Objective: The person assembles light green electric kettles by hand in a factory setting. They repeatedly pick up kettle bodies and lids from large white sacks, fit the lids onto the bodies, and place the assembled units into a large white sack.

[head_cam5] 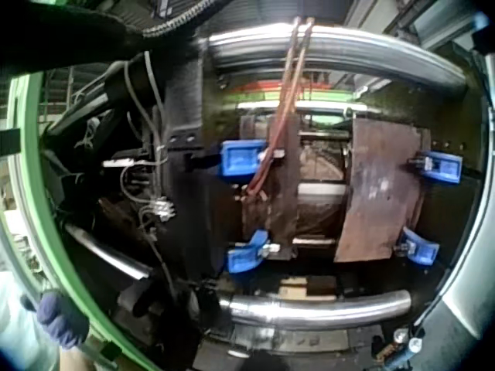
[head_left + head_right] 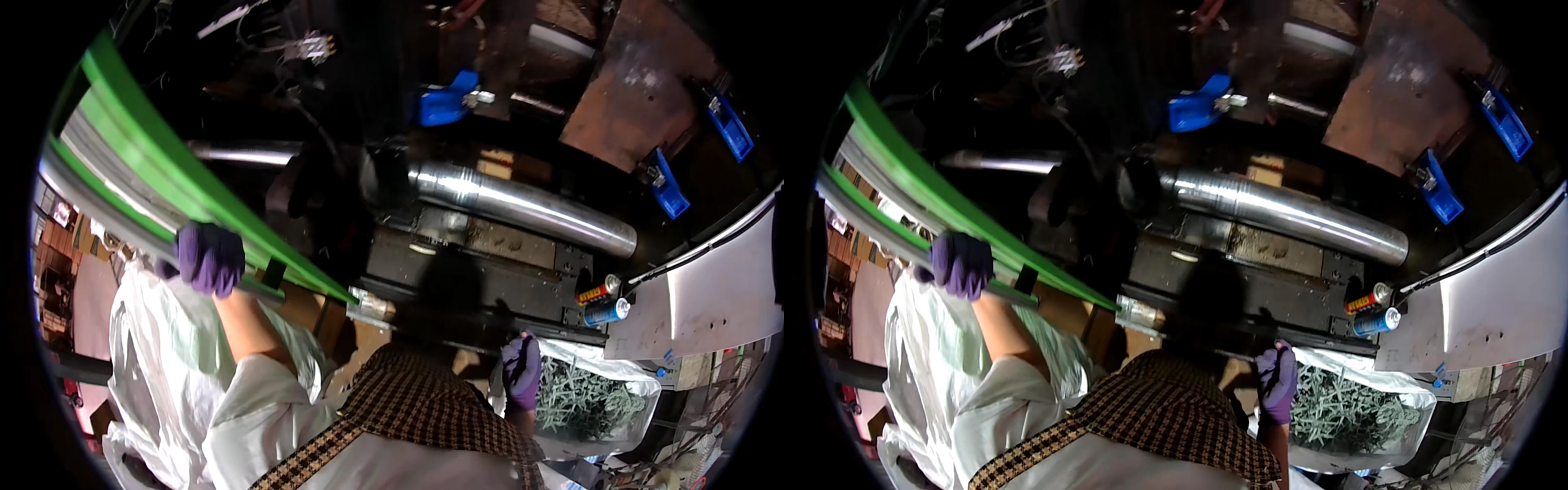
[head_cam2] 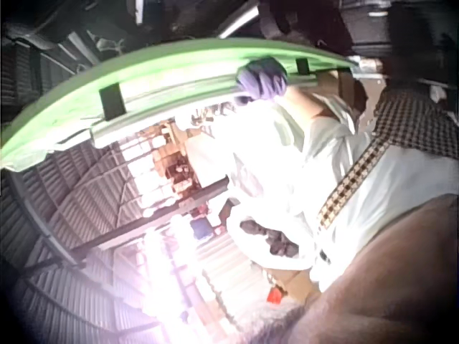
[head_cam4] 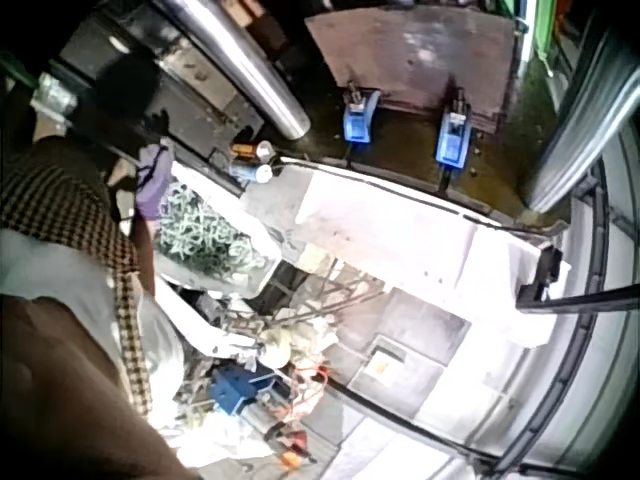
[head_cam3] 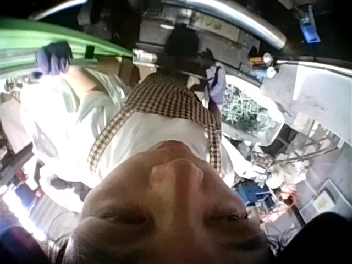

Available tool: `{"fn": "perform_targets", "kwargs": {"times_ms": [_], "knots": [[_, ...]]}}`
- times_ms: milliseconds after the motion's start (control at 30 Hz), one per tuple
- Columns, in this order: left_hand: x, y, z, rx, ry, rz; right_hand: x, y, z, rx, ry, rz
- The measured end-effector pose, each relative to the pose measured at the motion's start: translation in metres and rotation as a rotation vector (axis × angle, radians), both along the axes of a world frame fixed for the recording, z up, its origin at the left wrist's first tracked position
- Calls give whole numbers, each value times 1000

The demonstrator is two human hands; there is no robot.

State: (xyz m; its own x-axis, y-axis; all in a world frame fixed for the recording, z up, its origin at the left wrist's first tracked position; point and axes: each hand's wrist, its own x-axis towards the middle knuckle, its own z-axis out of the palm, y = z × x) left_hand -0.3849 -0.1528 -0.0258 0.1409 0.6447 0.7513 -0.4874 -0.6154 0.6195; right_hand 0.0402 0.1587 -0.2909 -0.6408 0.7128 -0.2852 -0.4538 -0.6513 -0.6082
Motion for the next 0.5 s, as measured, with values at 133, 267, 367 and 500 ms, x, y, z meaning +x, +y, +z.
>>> {"fn": "perform_targets", "kwargs": {"times_ms": [133,267,367,500], "knots": [[-23,24,12,31,249,-353,-98,53,59,497,-162,98],[-37,31,-8,78,262,-406,-183,121,128,859,-352,90],[-33,4,-6,48,341,-374,-287,178,184,1086,-314,24],[-42,9,-8,62,355,-334,-426,312,250,1361,-352,-217]]}}
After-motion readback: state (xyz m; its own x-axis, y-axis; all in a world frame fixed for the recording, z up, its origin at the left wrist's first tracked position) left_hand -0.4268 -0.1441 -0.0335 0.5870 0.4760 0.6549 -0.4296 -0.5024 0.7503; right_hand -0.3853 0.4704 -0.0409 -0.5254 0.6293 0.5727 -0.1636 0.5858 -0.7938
